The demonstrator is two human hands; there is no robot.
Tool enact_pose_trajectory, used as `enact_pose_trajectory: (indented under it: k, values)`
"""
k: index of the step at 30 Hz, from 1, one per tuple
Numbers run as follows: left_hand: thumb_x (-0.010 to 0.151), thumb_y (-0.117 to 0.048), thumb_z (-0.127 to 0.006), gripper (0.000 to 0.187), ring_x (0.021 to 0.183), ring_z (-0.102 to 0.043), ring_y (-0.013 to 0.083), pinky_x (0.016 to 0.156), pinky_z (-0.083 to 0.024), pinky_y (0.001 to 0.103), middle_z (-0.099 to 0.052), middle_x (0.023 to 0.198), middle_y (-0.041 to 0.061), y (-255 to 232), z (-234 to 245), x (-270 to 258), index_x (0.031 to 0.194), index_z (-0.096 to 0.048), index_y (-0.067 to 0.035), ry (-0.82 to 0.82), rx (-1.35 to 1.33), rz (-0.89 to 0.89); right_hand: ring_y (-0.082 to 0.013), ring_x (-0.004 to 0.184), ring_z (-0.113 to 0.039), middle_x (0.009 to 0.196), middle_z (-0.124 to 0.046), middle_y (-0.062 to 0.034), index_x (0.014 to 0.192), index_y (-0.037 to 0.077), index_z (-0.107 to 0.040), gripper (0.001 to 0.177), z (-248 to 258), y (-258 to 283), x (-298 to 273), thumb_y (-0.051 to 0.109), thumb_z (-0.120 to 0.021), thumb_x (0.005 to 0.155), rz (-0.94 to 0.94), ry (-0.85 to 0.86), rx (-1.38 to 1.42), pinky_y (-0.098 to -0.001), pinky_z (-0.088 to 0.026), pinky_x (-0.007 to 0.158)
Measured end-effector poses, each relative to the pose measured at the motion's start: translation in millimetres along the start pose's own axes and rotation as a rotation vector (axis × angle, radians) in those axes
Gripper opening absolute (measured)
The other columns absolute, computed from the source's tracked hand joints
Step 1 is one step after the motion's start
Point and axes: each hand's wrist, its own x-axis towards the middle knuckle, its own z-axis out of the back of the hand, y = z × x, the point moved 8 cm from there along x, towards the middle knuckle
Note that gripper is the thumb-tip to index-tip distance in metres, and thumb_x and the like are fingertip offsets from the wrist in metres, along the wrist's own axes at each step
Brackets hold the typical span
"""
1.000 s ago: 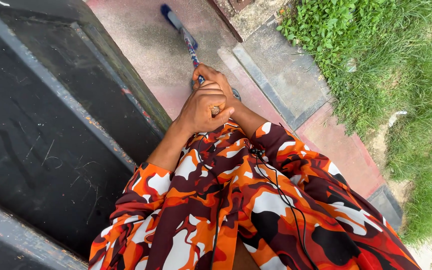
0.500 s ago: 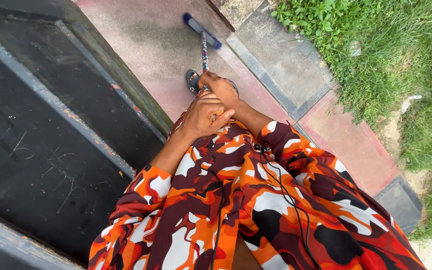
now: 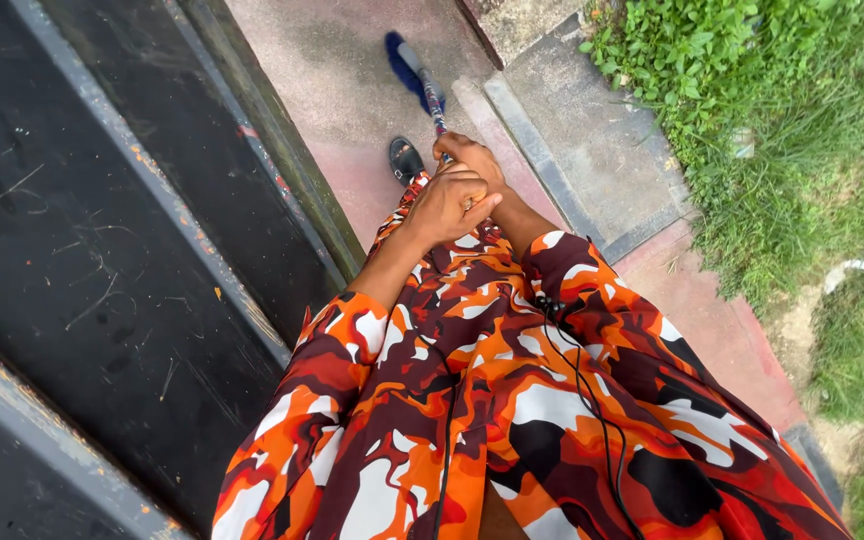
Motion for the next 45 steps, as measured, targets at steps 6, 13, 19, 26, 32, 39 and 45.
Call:
enact_pose_trajectory:
  k: [6,13,19,26,32,39,45]
  values:
    - [0.094,-0.022,-0.073,0.047,0.064,-0.051,0.0297,0.066,-0.042,0.043,-0.048,0.063,0.012,-42,22,-15,0.063,-0.044,-0.003,0.031,0.018,0.081,-0.0373,0.095,-0.067,0.108,-0.065,-0.0152,0.102,0.012,-0.060,0.019,-7,28,-10,0.015,-0.067,0.085,0.087,0.092,-0.119,-0.0453,-0.054,0.081]
    - [0.093,-0.022,-0.071,0.044,0.058,-0.051,0.0276,0.058,-0.041,0.041,-0.049,0.062,0.012,-5,29,-13,0.065,-0.044,-0.001,0.010,-0.090,0.204,-0.0340,0.096,-0.071,0.103,-0.068,-0.0104,0.100,0.011,-0.061,0.017,-25,34,14,0.017,-0.065,0.085,0.284,0.279,-0.070,-0.0425,-0.055,0.081]
    - [0.099,-0.020,-0.068,0.041,0.066,-0.050,0.0303,0.065,-0.042,0.041,-0.050,0.068,0.013,22,56,-1,0.070,-0.046,-0.001,-0.130,-0.062,0.141,-0.0347,0.095,-0.069,0.105,-0.069,-0.0114,0.100,0.013,-0.063,0.017,-24,14,62,0.022,-0.068,0.087,0.043,0.398,-0.169,-0.0432,-0.054,0.081]
    - [0.093,-0.021,-0.070,0.041,0.069,-0.053,0.0305,0.072,-0.043,0.043,-0.052,0.064,0.011,-6,91,-16,0.062,-0.049,-0.005,-0.153,0.026,0.036,-0.0452,0.100,-0.065,0.127,-0.061,-0.0230,0.100,0.012,-0.062,0.023,-21,52,59,0.019,-0.071,0.080,0.092,0.103,-0.238,-0.0487,-0.052,0.083]
    - [0.090,-0.022,-0.069,0.040,0.064,-0.060,0.0328,0.067,-0.046,0.045,-0.058,0.062,0.014,10,115,-1,0.058,-0.053,-0.005,-0.099,0.004,0.001,-0.0373,0.103,-0.064,0.108,-0.063,-0.0170,0.099,0.007,-0.060,0.020,-25,110,78,0.008,-0.069,0.080,0.256,0.067,0.059,-0.0432,-0.052,0.083]
    - [0.091,-0.021,-0.066,0.040,0.056,-0.061,0.0342,0.059,-0.046,0.046,-0.061,0.061,0.016,84,127,16,0.059,-0.051,-0.002,-0.167,-0.067,-0.011,-0.0187,0.081,-0.062,0.089,-0.062,-0.0078,0.096,0.003,-0.059,0.015,-40,108,122,0.000,-0.064,0.082,0.213,0.103,0.152,-0.0342,-0.050,0.072]
    - [0.085,-0.016,-0.068,0.038,0.045,-0.051,0.0321,0.052,-0.041,0.047,-0.053,0.050,0.014,75,142,24,0.054,-0.050,-0.003,-0.145,-0.054,0.036,-0.0143,0.079,-0.062,0.090,-0.062,-0.0052,0.096,0.001,-0.060,0.014,-9,123,149,-0.001,-0.064,0.083,0.167,0.029,0.002,-0.0310,-0.051,0.070]
